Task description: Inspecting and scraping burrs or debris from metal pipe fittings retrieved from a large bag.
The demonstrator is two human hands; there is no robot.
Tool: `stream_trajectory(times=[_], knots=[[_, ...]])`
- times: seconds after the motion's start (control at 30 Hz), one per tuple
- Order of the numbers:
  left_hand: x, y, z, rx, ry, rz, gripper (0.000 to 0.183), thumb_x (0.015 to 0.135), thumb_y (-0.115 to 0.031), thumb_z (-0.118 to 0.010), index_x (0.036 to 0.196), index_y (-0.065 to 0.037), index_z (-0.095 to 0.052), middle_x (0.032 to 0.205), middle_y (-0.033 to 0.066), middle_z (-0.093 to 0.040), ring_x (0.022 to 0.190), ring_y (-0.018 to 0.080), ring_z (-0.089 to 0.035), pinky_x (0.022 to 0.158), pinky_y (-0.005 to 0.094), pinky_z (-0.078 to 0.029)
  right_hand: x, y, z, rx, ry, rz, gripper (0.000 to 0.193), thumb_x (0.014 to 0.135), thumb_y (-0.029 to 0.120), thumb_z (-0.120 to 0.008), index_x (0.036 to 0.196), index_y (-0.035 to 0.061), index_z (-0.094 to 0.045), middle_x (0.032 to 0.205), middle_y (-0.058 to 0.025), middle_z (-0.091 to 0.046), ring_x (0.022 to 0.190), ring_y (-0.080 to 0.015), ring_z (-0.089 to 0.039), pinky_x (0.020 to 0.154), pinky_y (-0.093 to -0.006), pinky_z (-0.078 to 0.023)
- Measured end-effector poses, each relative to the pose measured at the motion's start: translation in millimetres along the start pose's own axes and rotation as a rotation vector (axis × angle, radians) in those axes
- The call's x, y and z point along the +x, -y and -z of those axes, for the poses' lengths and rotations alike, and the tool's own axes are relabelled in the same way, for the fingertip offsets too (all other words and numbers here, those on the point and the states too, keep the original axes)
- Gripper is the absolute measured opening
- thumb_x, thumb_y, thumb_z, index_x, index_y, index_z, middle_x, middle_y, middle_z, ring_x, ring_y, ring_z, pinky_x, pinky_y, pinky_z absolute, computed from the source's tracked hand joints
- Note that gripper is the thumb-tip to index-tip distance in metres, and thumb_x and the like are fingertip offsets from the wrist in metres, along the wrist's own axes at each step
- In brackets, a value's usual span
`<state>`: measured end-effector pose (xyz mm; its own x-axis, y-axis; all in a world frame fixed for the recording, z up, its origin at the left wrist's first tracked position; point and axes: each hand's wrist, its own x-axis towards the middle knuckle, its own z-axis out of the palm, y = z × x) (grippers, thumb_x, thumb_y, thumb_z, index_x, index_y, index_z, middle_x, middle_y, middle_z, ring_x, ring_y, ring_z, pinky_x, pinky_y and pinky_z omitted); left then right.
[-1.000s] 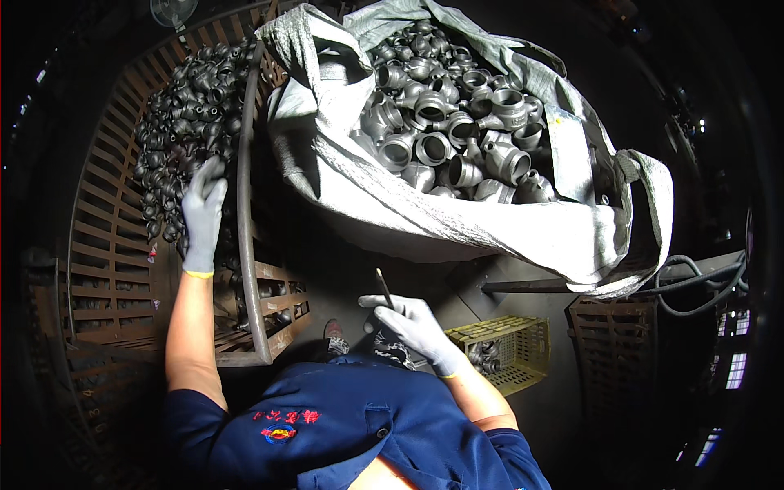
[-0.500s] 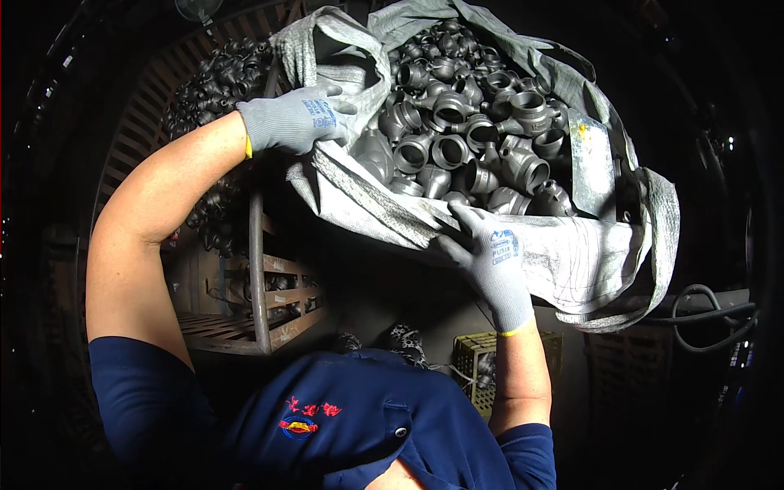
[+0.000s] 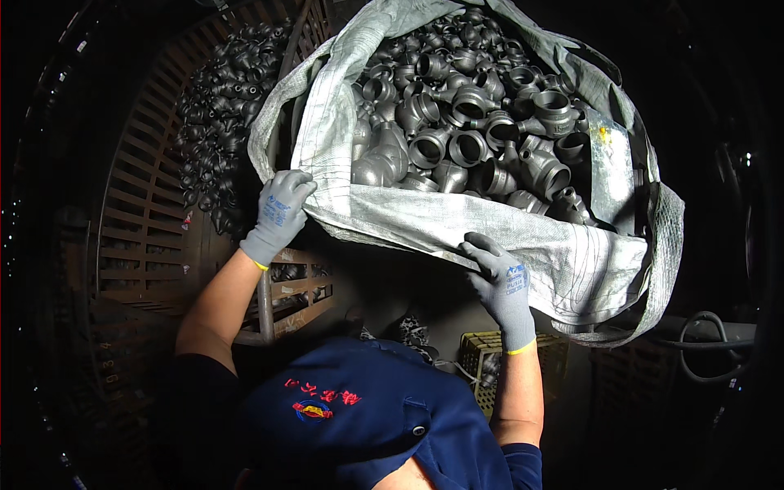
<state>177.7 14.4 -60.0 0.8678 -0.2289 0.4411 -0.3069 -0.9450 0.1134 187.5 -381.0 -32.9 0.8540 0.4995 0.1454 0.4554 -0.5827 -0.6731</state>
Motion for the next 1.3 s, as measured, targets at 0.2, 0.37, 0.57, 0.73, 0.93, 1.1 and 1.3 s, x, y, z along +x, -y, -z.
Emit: stream_trajectory(times=[0.2,0.37,0.57,0.73,0.93,1.1,1.3], knots=[[1,-8,-2,-0.17,0.044,0.131,0.04,0.066,0.002,-0.052,0.104,-0.006,-0.062,0.111,0.0097,-0.058,0.109,0.0312,-0.052,0.095,0.0414,-0.044,-1,-1,-1,0.186,-0.009,-0.136,0.038,0.074,0.003,-0.066,0.113,0.0056,-0.065,0.124,-0.0103,-0.061,0.107,-0.024,-0.063,0.089,-0.0291,-0.049],[51,-7,55,-0.202,0.401,0.081,0.04,0.07,0.005,-0.049,0.107,-0.003,-0.064,0.108,0.0146,-0.063,0.105,0.0307,-0.058,0.095,0.0379,-0.045,3,-13,-8,0.204,0.026,-0.13,0.035,0.075,0.003,-0.065,0.109,0.0049,-0.066,0.123,-0.0114,-0.061,0.107,-0.0242,-0.063,0.088,-0.0294,-0.048],[166,-89,86,-0.566,0.397,-0.111,0.037,0.08,-0.004,-0.055,0.117,-0.003,-0.061,0.104,0.0145,-0.063,0.099,0.0282,-0.06,0.088,0.0363,-0.047,-8,-20,-22,0.113,0.031,-0.009,0.024,0.072,0.001,-0.065,0.096,0.0063,-0.067,0.125,-0.0097,-0.06,0.107,-0.0264,-0.063,0.087,-0.0325,-0.051],[188,-111,-14,-0.065,0.61,-0.493,0.034,0.074,-0.007,-0.061,0.107,-0.013,-0.065,0.1,0.0047,-0.065,0.097,0.0259,-0.062,0.08,0.0377,-0.05,-11,-8,-12,0.171,0.029,0.02,0.022,0.074,0.002,-0.065,0.095,0.005,-0.066,0.123,-0.0106,-0.061,0.105,-0.027,-0.064,0.087,-0.0329,-0.051],[155,-62,-69,0.021,1.058,-0.437,0.039,0.075,-0.012,-0.061,0.112,-0.021,-0.065,0.098,0.0039,-0.065,0.109,0.0214,-0.054,0.091,0.0372,-0.039,-2,11,9,0.284,0.025,0.044,0.016,0.08,0.008,-0.063,0.095,0.0048,-0.067,0.115,-0.0107,-0.065,0.098,-0.0277,-0.065,0.083,-0.034,-0.052],[160,-51,-57,0.007,0.888,-0.376,0.029,0.074,-0.013,-0.062,0.102,-0.016,-0.067,0.092,0.0058,-0.066,0.095,0.0227,-0.061,0.082,0.0376,-0.044,1,14,12,0.364,0.037,0.046,0.015,0.08,0.007,-0.063,0.094,0.0044,-0.067,0.103,-0.0109,-0.067,0.09,-0.0289,-0.066,0.077,-0.0345,-0.052],[171,-52,23,-0.791,0.542,0.166,0.037,0.072,0.001,-0.061,0.109,0.0,-0.063,0.098,0.0063,-0.067,0.091,0.0138,-0.064,0.076,0.0241,-0.049,7,16,18,0.379,0.062,-0.021,0.027,0.076,0.004,-0.064,0.103,0.0035,-0.067,0.101,-0.0128,-0.067,0.089,-0.0264,-0.066,0.079,-0.0318,-0.051]])
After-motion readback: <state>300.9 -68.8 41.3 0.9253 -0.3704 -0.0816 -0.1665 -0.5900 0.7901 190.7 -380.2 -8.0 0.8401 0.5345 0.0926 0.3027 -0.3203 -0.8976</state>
